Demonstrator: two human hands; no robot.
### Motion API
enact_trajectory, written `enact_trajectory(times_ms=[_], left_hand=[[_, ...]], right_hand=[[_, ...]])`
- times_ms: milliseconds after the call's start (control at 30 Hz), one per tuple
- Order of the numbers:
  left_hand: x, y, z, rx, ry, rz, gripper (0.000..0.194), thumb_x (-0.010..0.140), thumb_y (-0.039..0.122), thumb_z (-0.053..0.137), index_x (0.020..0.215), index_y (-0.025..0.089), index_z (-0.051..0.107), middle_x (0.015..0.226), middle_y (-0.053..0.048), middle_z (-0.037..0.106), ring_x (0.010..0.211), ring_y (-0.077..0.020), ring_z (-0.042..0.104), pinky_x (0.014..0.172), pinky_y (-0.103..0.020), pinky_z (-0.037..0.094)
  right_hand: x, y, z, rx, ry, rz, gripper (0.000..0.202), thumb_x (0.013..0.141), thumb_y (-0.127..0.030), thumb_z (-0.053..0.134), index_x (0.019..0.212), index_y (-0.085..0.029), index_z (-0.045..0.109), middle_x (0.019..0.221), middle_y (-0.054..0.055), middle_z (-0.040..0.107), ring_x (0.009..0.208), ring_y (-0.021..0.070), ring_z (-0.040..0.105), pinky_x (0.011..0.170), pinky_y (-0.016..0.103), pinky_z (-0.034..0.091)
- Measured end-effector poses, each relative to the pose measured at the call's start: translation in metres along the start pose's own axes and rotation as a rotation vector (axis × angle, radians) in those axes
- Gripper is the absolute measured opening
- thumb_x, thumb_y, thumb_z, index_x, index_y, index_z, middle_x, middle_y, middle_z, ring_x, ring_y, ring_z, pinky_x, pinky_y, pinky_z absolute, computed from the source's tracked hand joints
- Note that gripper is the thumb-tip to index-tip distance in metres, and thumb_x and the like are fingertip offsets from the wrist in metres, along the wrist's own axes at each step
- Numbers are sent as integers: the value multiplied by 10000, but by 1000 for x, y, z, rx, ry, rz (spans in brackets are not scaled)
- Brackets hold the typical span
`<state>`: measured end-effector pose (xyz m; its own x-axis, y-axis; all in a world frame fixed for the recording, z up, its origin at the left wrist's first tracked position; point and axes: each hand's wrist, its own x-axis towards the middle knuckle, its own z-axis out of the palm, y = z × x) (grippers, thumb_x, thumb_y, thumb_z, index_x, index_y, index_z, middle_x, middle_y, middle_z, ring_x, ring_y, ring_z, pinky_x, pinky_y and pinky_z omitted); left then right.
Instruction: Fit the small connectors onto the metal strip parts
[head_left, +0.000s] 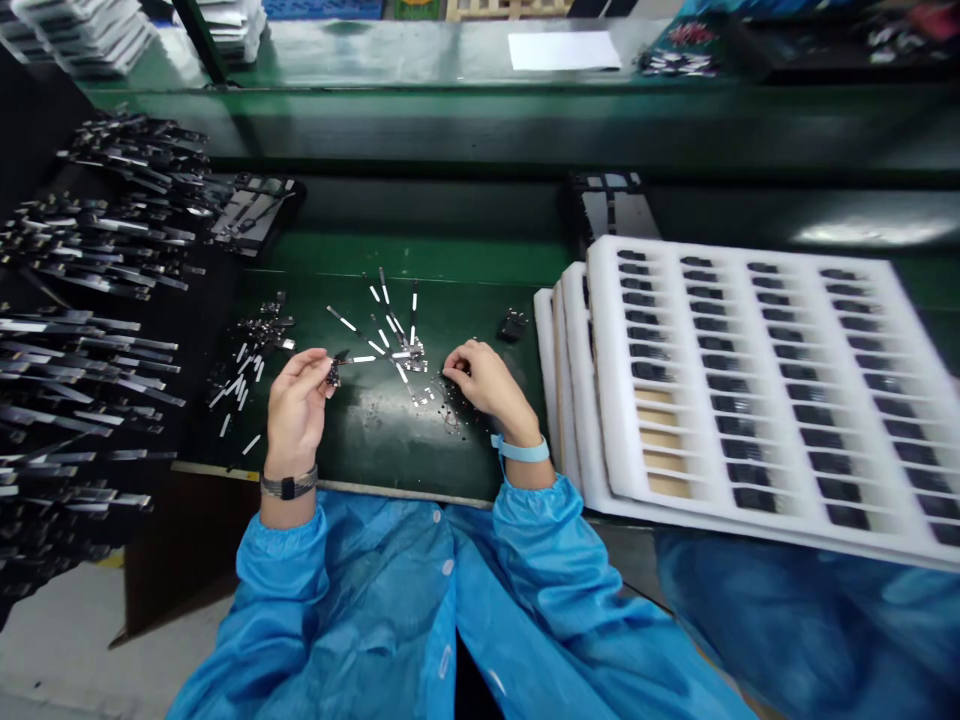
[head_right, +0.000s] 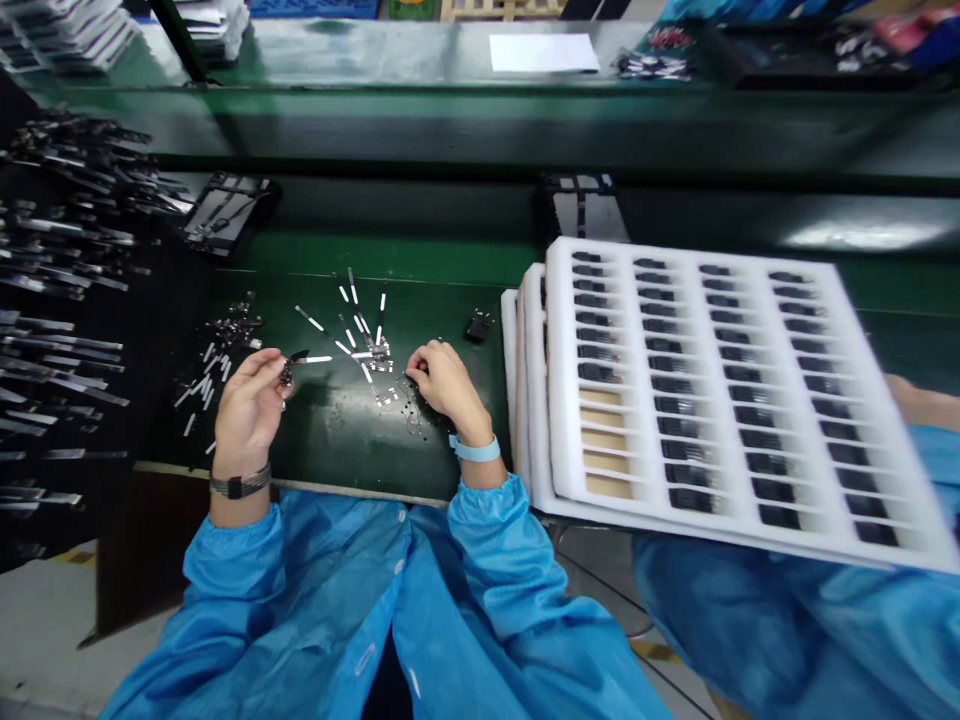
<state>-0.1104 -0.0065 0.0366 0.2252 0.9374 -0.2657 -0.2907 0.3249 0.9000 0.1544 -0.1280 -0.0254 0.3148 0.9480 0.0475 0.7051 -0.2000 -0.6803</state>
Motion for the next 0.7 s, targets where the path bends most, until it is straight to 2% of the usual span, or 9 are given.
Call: enact_trajectory(times_ms=[133,300,367,500,600,700], left_hand=[[-2,3,1,16,-3,21,291,666,218,928,902,181,763,891,-23,702,695,-92,606,554,-194,435],[-1,0,0,20,-29,48,308,699,231,915,954,175,751,824,-4,655,678,-100,600,561,-207,452],[-1,-1,-1,13,-27,45,310,695,226,916,953,175,752,850,-10,664,685,-100,604,559,-207,458],[-2,-1,-1,5,-16,23,311,676,219,929,941,179,769,859,-15,671,696,-100,601,555,-198,462],[-1,-1,-1,12,-6,29,298,678,228,926,929,188,771,868,-21,681,699,-100,596,557,-194,464],[0,-3,-1,21,-6,48,290,685,234,918,925,186,762,890,-24,689,690,-95,596,553,-196,460]], right_hand=[[0,1,-5,58,40,-1,75,958,-193,624,892,-220,646,894,65,662,905,258,589,841,378,443],[-2,0,1,-63,-22,19,101,895,-208,756,897,-219,655,830,31,649,818,240,571,823,371,410],[-3,-1,0,-55,-18,23,130,893,-217,782,871,-220,653,835,30,660,793,227,573,776,352,394],[-4,-7,0,-41,-113,14,119,903,-218,794,847,-220,688,801,26,683,753,215,594,704,336,358],[-6,-17,8,-123,-127,31,88,916,-180,761,858,-219,706,867,57,730,815,238,628,728,348,368],[-9,-29,17,-241,-140,27,147,953,-125,666,839,-209,705,931,115,752,880,278,642,764,381,376]])
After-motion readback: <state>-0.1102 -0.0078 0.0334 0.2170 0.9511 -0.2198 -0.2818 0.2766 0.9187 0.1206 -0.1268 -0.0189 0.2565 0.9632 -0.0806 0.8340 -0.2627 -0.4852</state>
